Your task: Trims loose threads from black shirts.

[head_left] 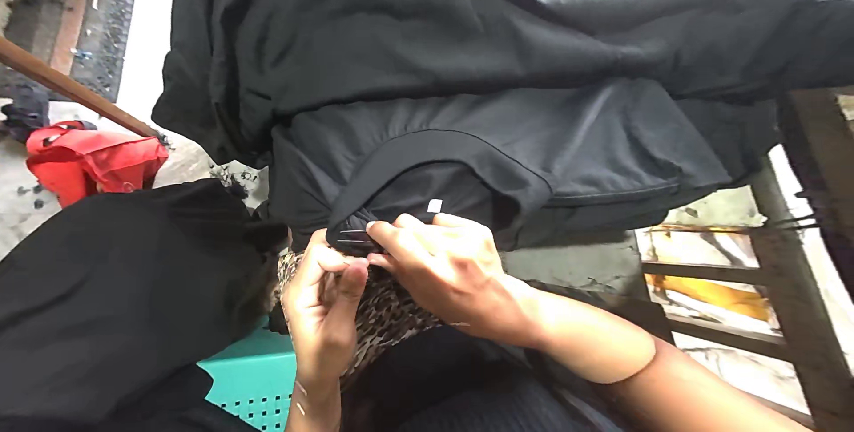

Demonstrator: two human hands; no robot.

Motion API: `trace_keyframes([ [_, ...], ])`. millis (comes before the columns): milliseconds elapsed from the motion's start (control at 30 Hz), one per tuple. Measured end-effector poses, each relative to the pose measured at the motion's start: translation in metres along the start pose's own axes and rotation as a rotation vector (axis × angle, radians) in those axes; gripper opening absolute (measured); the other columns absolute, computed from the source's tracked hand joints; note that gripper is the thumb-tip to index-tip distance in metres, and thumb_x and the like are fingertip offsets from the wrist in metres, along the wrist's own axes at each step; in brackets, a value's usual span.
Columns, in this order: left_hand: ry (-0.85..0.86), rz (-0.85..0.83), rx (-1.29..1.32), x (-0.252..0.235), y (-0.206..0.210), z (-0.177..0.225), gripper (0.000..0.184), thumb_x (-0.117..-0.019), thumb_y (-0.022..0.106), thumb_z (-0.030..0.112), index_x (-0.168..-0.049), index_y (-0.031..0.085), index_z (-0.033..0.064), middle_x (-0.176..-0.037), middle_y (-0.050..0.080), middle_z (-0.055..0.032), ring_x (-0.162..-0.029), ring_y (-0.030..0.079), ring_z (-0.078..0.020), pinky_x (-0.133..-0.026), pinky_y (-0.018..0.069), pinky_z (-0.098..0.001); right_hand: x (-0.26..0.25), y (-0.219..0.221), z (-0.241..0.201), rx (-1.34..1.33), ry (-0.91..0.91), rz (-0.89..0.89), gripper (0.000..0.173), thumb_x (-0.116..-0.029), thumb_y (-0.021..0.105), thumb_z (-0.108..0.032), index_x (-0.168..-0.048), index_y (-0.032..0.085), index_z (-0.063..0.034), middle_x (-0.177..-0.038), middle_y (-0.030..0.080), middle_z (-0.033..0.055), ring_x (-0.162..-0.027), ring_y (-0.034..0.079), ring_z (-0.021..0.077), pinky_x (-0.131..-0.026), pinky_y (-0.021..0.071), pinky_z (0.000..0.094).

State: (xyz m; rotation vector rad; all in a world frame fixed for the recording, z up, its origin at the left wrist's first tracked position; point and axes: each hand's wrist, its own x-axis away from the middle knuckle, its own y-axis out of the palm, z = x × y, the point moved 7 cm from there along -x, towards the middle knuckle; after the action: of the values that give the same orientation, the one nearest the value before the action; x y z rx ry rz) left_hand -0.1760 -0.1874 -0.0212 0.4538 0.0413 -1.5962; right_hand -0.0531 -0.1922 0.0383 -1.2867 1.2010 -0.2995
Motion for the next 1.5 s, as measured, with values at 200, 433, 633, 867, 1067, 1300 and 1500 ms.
trace_keyframes([
  [200, 0.016, -0.02, -0.032, 0.001, -0.001, 0.001, 0.011, -0.102, 0.061, 0.028, -0.096, 0.069, 0.0237, -0.102, 0.067, 0.0177, -0.098, 0.062, 0.0072, -0.087, 0.0513, -0.0113, 0.001, -0.002, -0.002, 0.036, -0.013, 0.074, 0.02, -0.1012, 0.058, -0.02, -0.1, 0.073, -0.0057, -0.065, 0.056, 0.0047, -0.048, 0.046, 0.0152, -0.046, 0.031, 0.0272],
  [433, -0.032, -0.049, 0.062, 0.003, -0.002, -0.006, 0.019, -0.0999, 0.059, 0.047, -0.095, 0.066, 0.0293, -0.102, 0.064, 0.0189, -0.1, 0.06, 0.0055, -0.088, 0.0493, -0.0148, 0.004, -0.007, 0.006, -0.037, 0.08, 0.06, 0.023, -0.1012, 0.057, -0.022, -0.099, 0.072, -0.0046, -0.065, 0.057, 0.0035, -0.049, 0.049, 0.0135, -0.045, 0.034, 0.0258],
  [633, -0.102, 0.0, 0.539, -0.002, 0.005, -0.004, 0.036, -0.0916, 0.074, 0.032, -0.125, 0.064, 0.0225, -0.116, 0.073, 0.002, -0.108, 0.07, -0.0115, -0.098, 0.0564, -0.0322, 0.006, -0.023, 0.048, -0.229, 0.08, 0.008, 0.024, -0.0965, 0.064, -0.023, -0.106, 0.067, -0.0012, -0.068, 0.062, 0.0028, -0.054, 0.052, 0.0098, -0.049, 0.0398, 0.0236],
  [867, 0.201, 0.179, -0.089, -0.01, 0.013, -0.003, 0.028, -0.0855, 0.078, 0.01, -0.108, 0.074, 0.0252, -0.113, 0.062, 0.0146, -0.102, 0.062, 0.0035, -0.085, 0.0552, -0.0125, 0.014, -0.025, 0.048, -0.255, 0.045, 0.006, 0.023, -0.0975, 0.063, -0.025, -0.099, 0.067, -0.002, -0.065, 0.058, 0.0025, -0.054, 0.048, 0.007, -0.051, 0.0352, 0.0193],
  [1067, 0.073, 0.023, 0.167, -0.005, 0.004, -0.003, 0.012, -0.0961, 0.068, 0.04, -0.093, 0.074, 0.0306, -0.108, 0.068, 0.0198, -0.101, 0.062, 0.0059, -0.086, 0.0511, -0.0131, 0.023, -0.019, 0.036, -0.213, -0.035, 0.011, 0.026, -0.1035, 0.055, -0.028, -0.098, 0.067, -0.0047, -0.065, 0.058, 0.003, -0.054, 0.05, 0.0117, -0.051, 0.0359, 0.0234],
  [1300, 0.026, -0.036, 0.158, 0.002, 0.006, 0.0, 0.008, -0.0924, 0.073, 0.036, -0.095, 0.077, 0.0294, -0.114, 0.068, 0.0194, -0.11, 0.059, 0.0057, -0.094, 0.0476, -0.0126, 0.012, -0.007, 0.011, -0.157, -0.14, 0.074, 0.019, -0.1055, 0.054, -0.018, -0.1, 0.066, -0.0052, -0.068, 0.058, 0.0048, -0.054, 0.049, 0.0149, -0.051, 0.0346, 0.0265],
  [1500, 0.019, 0.022, 0.225, 0.002, 0.004, -0.008, 0.014, -0.0983, 0.065, 0.038, -0.091, 0.074, 0.0288, -0.107, 0.07, 0.016, -0.1, 0.063, 0.0033, -0.086, 0.0512, -0.0147, 0.011, -0.004, 0.009, -0.139, -0.116, 0.112, 0.023, -0.1064, 0.052, -0.02, -0.099, 0.066, -0.004, -0.068, 0.058, 0.0058, -0.053, 0.049, 0.015, -0.05, 0.0354, 0.026],
])
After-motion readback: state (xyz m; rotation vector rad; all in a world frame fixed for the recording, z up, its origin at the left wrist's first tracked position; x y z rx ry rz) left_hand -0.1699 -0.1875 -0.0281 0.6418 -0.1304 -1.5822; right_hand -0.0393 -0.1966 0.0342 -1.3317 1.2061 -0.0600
